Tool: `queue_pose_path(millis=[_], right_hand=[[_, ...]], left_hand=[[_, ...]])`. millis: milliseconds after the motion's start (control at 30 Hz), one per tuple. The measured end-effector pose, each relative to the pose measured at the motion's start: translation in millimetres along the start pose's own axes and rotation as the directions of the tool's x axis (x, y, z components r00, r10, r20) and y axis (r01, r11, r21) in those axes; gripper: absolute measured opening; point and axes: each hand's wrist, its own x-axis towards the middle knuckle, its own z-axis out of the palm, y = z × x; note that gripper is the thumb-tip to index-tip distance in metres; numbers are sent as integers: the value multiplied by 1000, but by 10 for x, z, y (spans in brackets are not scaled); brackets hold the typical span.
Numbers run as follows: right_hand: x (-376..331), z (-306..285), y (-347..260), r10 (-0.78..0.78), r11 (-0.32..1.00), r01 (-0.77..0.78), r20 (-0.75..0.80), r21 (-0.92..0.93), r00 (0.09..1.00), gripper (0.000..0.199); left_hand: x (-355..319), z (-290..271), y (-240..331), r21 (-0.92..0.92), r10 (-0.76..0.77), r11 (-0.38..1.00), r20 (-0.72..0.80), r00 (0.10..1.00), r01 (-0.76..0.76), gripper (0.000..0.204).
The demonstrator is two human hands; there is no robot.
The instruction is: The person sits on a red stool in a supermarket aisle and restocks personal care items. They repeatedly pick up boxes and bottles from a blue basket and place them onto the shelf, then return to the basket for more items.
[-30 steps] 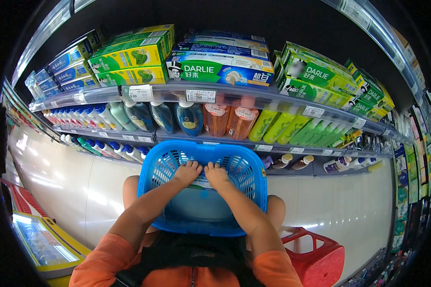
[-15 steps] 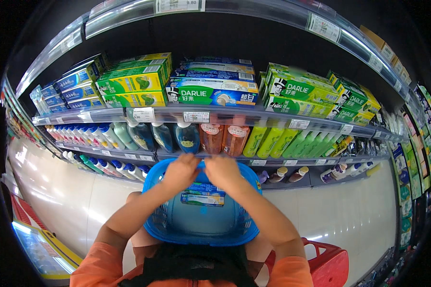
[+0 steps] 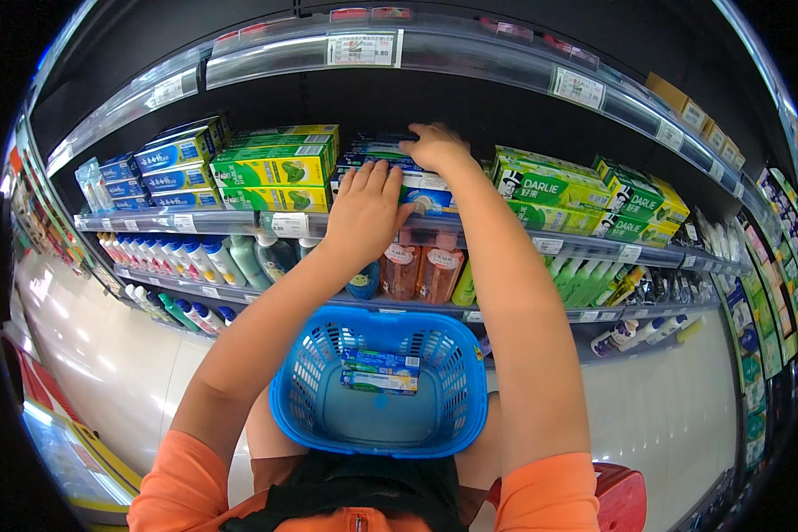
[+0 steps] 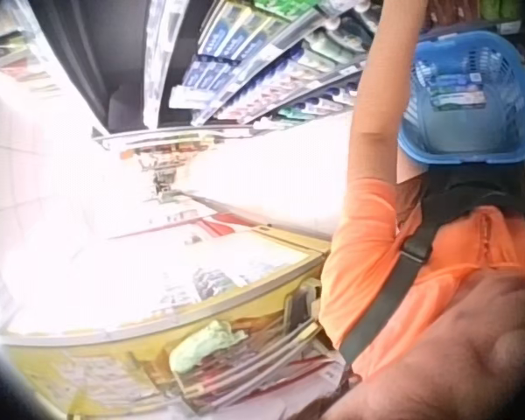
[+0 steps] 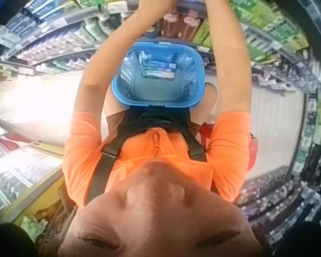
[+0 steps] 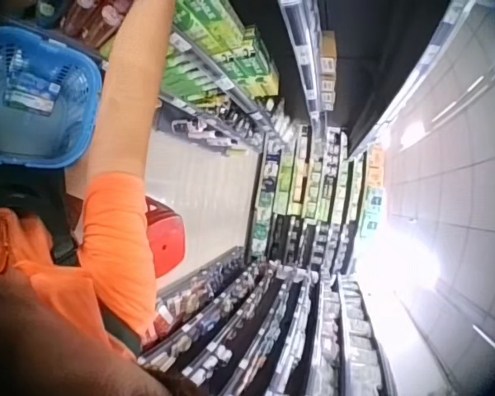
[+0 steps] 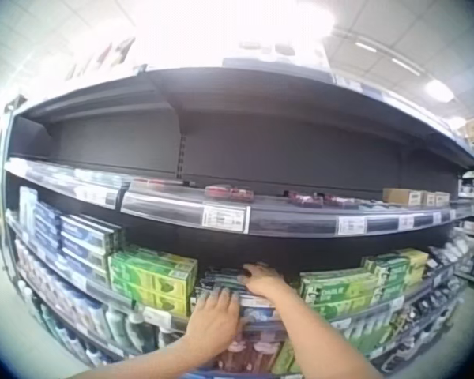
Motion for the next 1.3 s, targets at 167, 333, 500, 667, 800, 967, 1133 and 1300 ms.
queue_pose_path(millis=[167,333,500,667,800,967,1133,1300], right_hand=[[21,125,47,11,1000,-14,127,24,992,62],[143,175,282,-20,1000,17,154,19,988,60],[-36,-1,37,-69,995,54,196,79,978,67],[-21,-249,-24,-86,996,85,393,20,915,67],[-21,-271,107,-71,997,72,408,13,910,70],[-193,-287,-24,-99,994,76,408,72,908,65],[-411,-422,-75,-99,995,96,393,27,914,63],[-677,-249,36,-331,941,335,-71,44,941,54]], left_hand=[[20,11,138,141,-8,990,-41,999,13,44],[81,-30,124,-32,42,999,-28,999,-43,45],[79,-135,-48,-25,81,996,-38,996,-81,48],[142,-535,20,57,126,991,-44,991,-124,49],[-172,-1015,62,-97,105,990,21,994,-103,51],[-860,-1266,-89,-367,41,929,216,975,42,51],[-1339,-995,-54,-472,46,871,357,933,138,53],[-1695,-561,-8,-425,57,890,463,885,165,52]])
